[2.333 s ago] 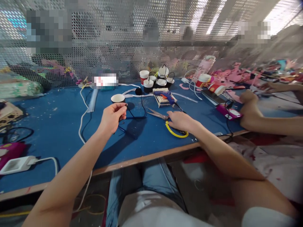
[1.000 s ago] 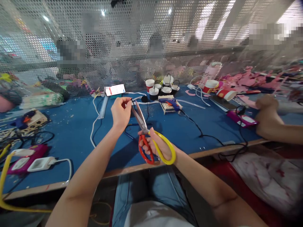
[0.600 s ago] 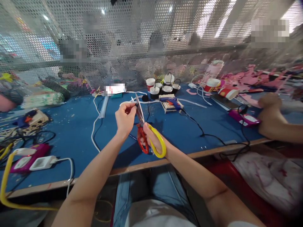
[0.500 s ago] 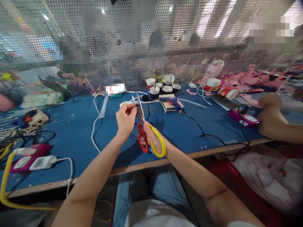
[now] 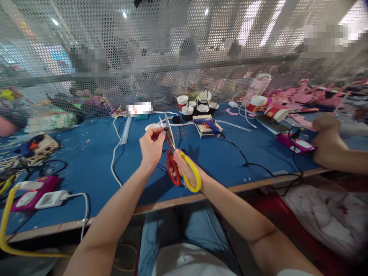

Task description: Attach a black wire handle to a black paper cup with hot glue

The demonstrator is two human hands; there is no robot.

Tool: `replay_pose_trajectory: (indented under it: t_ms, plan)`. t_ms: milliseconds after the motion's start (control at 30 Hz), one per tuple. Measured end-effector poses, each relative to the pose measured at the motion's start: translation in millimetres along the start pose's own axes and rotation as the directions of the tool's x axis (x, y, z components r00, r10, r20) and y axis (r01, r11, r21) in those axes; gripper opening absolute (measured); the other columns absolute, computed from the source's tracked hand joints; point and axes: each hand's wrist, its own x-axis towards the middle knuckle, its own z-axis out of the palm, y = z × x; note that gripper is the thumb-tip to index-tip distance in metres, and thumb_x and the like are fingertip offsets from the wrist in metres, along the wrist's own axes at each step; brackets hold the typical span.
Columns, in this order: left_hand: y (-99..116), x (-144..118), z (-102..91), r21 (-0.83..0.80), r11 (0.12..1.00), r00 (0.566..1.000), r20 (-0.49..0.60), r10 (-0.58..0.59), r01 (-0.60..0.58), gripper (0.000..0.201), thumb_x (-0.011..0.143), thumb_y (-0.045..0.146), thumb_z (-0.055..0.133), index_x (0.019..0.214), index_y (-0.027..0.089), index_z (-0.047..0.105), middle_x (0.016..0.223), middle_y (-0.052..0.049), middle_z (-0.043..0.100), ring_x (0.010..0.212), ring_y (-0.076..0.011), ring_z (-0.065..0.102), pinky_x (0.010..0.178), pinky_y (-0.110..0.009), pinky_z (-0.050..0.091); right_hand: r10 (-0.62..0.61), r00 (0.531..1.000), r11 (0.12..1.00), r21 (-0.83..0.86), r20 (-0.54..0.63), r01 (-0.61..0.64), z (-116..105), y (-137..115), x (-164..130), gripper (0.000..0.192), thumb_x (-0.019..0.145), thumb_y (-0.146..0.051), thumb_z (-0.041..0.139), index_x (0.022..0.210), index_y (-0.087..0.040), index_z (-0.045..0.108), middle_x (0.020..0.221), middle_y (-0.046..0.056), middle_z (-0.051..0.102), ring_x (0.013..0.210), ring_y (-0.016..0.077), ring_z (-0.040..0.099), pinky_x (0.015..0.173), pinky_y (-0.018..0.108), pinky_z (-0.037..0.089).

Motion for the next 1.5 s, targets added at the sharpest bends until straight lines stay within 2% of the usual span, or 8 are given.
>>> replay_pose_trajectory:
  t_ms: [467, 633, 733, 833, 933, 1000, 1400, 1500]
  plan:
    - [-2, 2, 1.7, -0.055, 0.998, 1.0, -0.007, -0.021, 0.021, 0.015, 0.07, 0.024, 0.065, 0.081, 0.014, 0.067, 0.073, -0.002, 0.066, 0.061, -0.0098, 0.057, 0.06, -0.023, 0.046, 0.004, 1.0, 0.999, 0.048, 0.015, -0.005, 6, -9, -4, 0.046, 0.076, -0.065, 0.05, 0.088, -0.021, 0.05, 0.055, -0.008, 0.043, 0.038, 0.0021, 0.027, 0.033, 0.014, 0.021]
    - [-4, 9, -1.2, -0.146, 0.982, 0.993, 0.009, -0.12, 0.12, 0.019, 0.066, 0.023, 0.069, 0.081, 0.014, 0.066, 0.071, 0.0, 0.063, 0.056, -0.0069, 0.051, 0.055, -0.021, 0.041, 0.093, 0.996, 0.979, -0.183, -0.012, -0.094, -17, -26, -11, 0.047, 0.076, -0.064, 0.051, 0.092, -0.019, 0.052, 0.054, -0.006, 0.046, 0.036, 0.0044, 0.033, 0.033, 0.017, 0.024]
    - [-1, 14, -3.4, -0.2, 0.954, 0.975, 0.062, -0.215, 0.223, 0.023, 0.062, 0.022, 0.071, 0.082, 0.013, 0.067, 0.068, 0.001, 0.06, 0.055, -0.0054, 0.048, 0.051, -0.019, 0.038, 0.061, 0.995, 0.815, -0.57, -0.085, -0.098, -46, -43, -10, 0.048, 0.076, -0.063, 0.051, 0.095, -0.02, 0.056, 0.054, -0.004, 0.05, 0.038, 0.0079, 0.04, 0.036, 0.021, 0.031]
    - [5, 17, -4.0, -0.243, 0.915, 0.944, 0.149, -0.293, 0.323, 0.024, 0.06, 0.022, 0.073, 0.081, 0.012, 0.065, 0.065, 0.001, 0.058, 0.055, -0.0062, 0.051, 0.049, -0.019, 0.038, -0.203, 0.966, 0.394, -0.917, -0.159, -0.068, -76, -57, -5, 0.048, 0.073, -0.054, 0.061, 0.105, -0.019, 0.057, 0.073, 0.004, 0.063, 0.06, 0.0163, 0.058, 0.053, 0.025, 0.041]
    - [8, 16, -2.9, -0.223, 0.889, 0.906, 0.241, -0.348, 0.401, 0.022, 0.06, 0.021, 0.072, 0.079, 0.012, 0.063, 0.056, 0.002, 0.055, 0.05, -0.007, 0.05, 0.046, -0.019, 0.038, -0.206, 0.958, -0.003, -0.978, -0.202, -0.207, -95, -60, 1, 0.045, 0.082, -0.045, 0.053, 0.116, -0.016, 0.052, 0.089, 0.012, 0.066, 0.08, 0.0244, 0.063, 0.066, 0.029, 0.042]
    - [6, 14, -1.7, -0.197, 0.874, 0.877, 0.299, -0.377, 0.443, 0.021, 0.061, 0.019, 0.072, 0.078, 0.012, 0.063, 0.053, 0.002, 0.053, 0.048, -0.0068, 0.048, 0.044, -0.019, 0.037, -0.163, 0.959, -0.143, -0.956, -0.232, -0.256, -100, -56, 2, 0.043, 0.085, -0.038, 0.049, 0.12, -0.014, 0.049, 0.098, 0.016, 0.064, 0.088, 0.0276, 0.063, 0.069, 0.031, 0.042]
    - [-7, -5, -7.1, -0.22, 0.78, 0.771, 0.448, -0.452, 0.585, 0.02, 0.059, 0.016, 0.074, 0.074, 0.011, 0.063, 0.054, 0.002, 0.051, 0.047, -0.0056, 0.043, 0.041, -0.018, 0.028, -0.086, 0.957, -0.304, -0.908, -0.276, -0.289, -90, -60, 6, 0.034, 0.084, -0.025, 0.051, 0.11, -0.005, 0.058, 0.102, 0.027, 0.06, 0.098, 0.0369, 0.059, 0.076, 0.043, 0.044]
    - [-3, -9, -7.7, -0.21, 0.77, 0.751, 0.477, -0.457, 0.602, 0.02, 0.059, 0.018, 0.075, 0.075, 0.012, 0.063, 0.053, 0.002, 0.051, 0.048, -0.0058, 0.043, 0.041, -0.018, 0.028, -0.157, 0.982, -0.161, -0.979, -0.102, -0.128, -78, -70, 11, 0.032, 0.085, -0.033, 0.052, 0.107, -0.012, 0.06, 0.102, 0.018, 0.064, 0.098, 0.0298, 0.059, 0.08, 0.04, 0.044]
